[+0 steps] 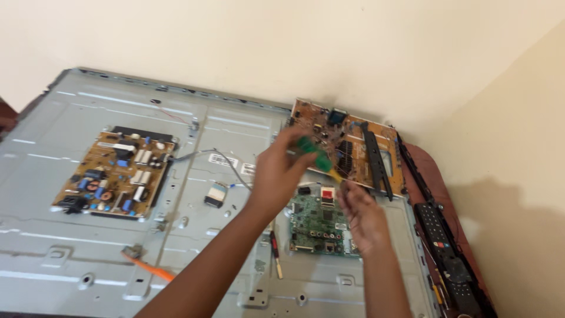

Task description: The person removes a large circuit board from a disassembled television chassis and places it on the floor. They then use a toothbrush to clean the metal chassis and a screwdriver to loosen screws on a smaller circuit board.

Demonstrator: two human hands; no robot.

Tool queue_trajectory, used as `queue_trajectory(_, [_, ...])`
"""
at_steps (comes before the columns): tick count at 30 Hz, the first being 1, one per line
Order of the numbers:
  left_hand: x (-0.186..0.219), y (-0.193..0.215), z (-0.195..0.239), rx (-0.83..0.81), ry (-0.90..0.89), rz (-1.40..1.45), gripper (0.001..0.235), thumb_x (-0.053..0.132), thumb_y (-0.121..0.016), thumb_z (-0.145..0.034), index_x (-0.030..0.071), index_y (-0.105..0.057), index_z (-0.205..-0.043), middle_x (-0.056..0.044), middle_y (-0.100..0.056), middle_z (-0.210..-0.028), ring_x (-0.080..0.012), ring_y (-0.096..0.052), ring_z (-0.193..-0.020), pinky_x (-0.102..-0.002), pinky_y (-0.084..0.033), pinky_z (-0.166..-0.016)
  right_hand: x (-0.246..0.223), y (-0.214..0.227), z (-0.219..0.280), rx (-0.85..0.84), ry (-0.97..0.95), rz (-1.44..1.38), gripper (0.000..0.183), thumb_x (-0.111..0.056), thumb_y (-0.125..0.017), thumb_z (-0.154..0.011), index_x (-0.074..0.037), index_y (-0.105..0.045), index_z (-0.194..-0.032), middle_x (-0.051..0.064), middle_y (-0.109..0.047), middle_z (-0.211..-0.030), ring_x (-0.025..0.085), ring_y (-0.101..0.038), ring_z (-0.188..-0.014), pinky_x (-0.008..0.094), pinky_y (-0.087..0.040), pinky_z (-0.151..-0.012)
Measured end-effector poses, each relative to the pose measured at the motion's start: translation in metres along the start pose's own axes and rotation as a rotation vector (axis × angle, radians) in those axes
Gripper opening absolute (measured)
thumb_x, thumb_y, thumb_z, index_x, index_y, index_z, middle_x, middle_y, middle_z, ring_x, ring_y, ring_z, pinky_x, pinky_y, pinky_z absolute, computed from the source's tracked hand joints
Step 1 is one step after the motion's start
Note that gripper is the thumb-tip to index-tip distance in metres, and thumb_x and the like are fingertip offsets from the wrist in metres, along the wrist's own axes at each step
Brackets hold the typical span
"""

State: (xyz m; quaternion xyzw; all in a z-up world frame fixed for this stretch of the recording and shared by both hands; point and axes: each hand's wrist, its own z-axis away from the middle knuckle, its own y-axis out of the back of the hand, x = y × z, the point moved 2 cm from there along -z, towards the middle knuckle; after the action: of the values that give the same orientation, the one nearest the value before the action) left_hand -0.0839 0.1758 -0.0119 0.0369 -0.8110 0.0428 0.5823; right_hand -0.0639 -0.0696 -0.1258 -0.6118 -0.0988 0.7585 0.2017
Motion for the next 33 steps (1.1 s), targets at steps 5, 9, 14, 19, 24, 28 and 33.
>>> queue_trajectory(5, [0.016, 0.109, 0.075, 0.158, 0.193, 0.206, 0.042, 0.002, -0.071, -0.089, 0.011, -0.058, -0.128, -0.009, -0.068, -0.123, -0.0154, -0.074, -0.095, -0.027, -0.062, -0.072, 0.068, -0.055, 0.056, -0.082, -0.114, 0.024, 0.029, 0.002, -0.066, -0.092, 0.004, -0.071, -0.120, 0.012, -0.076, -0.109, 0.021, -0.072, -0.099, 0.032, -0.060, -0.089])
queue_trajectory(9, [0.043, 0.189, 0.123, 0.305, 0.228, 0.076, 0.042, 0.003, -0.069, -0.089, 0.008, -0.059, -0.130, -0.008, -0.066, -0.119, -0.0153, -0.073, -0.097, -0.029, -0.061, -0.074, 0.106, -0.118, 0.097, -0.187, 0.006, 0.707, 0.025, 0.001, -0.069, -0.088, -0.003, -0.079, -0.110, 0.009, -0.083, -0.098, 0.015, -0.078, -0.090, 0.026, -0.060, -0.082])
queue_trajectory(14, [0.066, 0.246, 0.154, 0.391, 0.241, 0.083, 0.044, 0.003, -0.068, -0.090, 0.005, -0.057, -0.132, -0.009, -0.066, -0.114, -0.0168, -0.074, -0.095, -0.030, -0.062, -0.076, 0.125, -0.163, 0.128, -0.282, 0.100, 1.185, 0.029, 0.005, -0.066, -0.083, -0.009, -0.082, -0.101, 0.009, -0.082, -0.091, 0.016, -0.078, -0.083, 0.028, -0.061, -0.078])
queue_trajectory(19, [0.069, 0.264, 0.176, 0.364, 0.199, 0.152, 0.043, 0.000, -0.067, -0.088, 0.003, -0.057, -0.130, -0.008, -0.065, -0.119, -0.0169, -0.074, -0.097, -0.029, -0.061, -0.075, 0.127, -0.170, 0.150, -0.266, 0.246, 1.327, 0.030, 0.004, -0.071, -0.078, -0.010, -0.083, -0.102, 0.012, -0.080, -0.094, 0.021, -0.077, -0.083, 0.031, -0.059, -0.078])
queue_trajectory(24, [0.058, 0.258, 0.194, 0.292, 0.313, 0.090, 0.034, -0.002, -0.070, -0.088, 0.003, -0.061, -0.121, -0.009, -0.071, -0.116, -0.0164, -0.073, -0.093, -0.028, -0.055, -0.073, 0.114, -0.179, 0.191, -0.329, 0.165, 0.970, 0.028, -0.019, -0.064, -0.095, -0.007, -0.077, -0.116, 0.009, -0.081, -0.104, 0.020, -0.074, -0.092, 0.032, -0.057, -0.082])
queue_trajectory(28, [0.049, 0.224, 0.206, 0.018, 0.217, 0.106, 0.031, -0.010, -0.071, -0.080, 0.006, -0.065, -0.107, -0.005, -0.077, -0.113, -0.0167, -0.076, -0.107, -0.029, -0.062, -0.088, 0.113, -0.166, 0.240, -0.299, -0.311, 0.146, 0.054, -0.042, -0.048, -0.099, -0.006, -0.061, -0.138, 0.013, -0.080, -0.103, 0.021, -0.075, -0.090, 0.036, -0.058, -0.078])
queue_trajectory(33, [0.041, 0.174, 0.241, -0.455, 0.007, -0.184, 0.044, -0.021, -0.061, -0.065, 0.012, -0.075, -0.090, -0.003, -0.075, -0.118, -0.0153, -0.073, -0.118, -0.030, -0.057, -0.095, 0.124, -0.133, 0.268, -0.199, -0.293, -0.133, 0.059, -0.031, -0.061, -0.100, -0.011, -0.043, -0.153, 0.008, -0.070, -0.108, 0.017, -0.065, -0.090, 0.032, -0.055, -0.071])
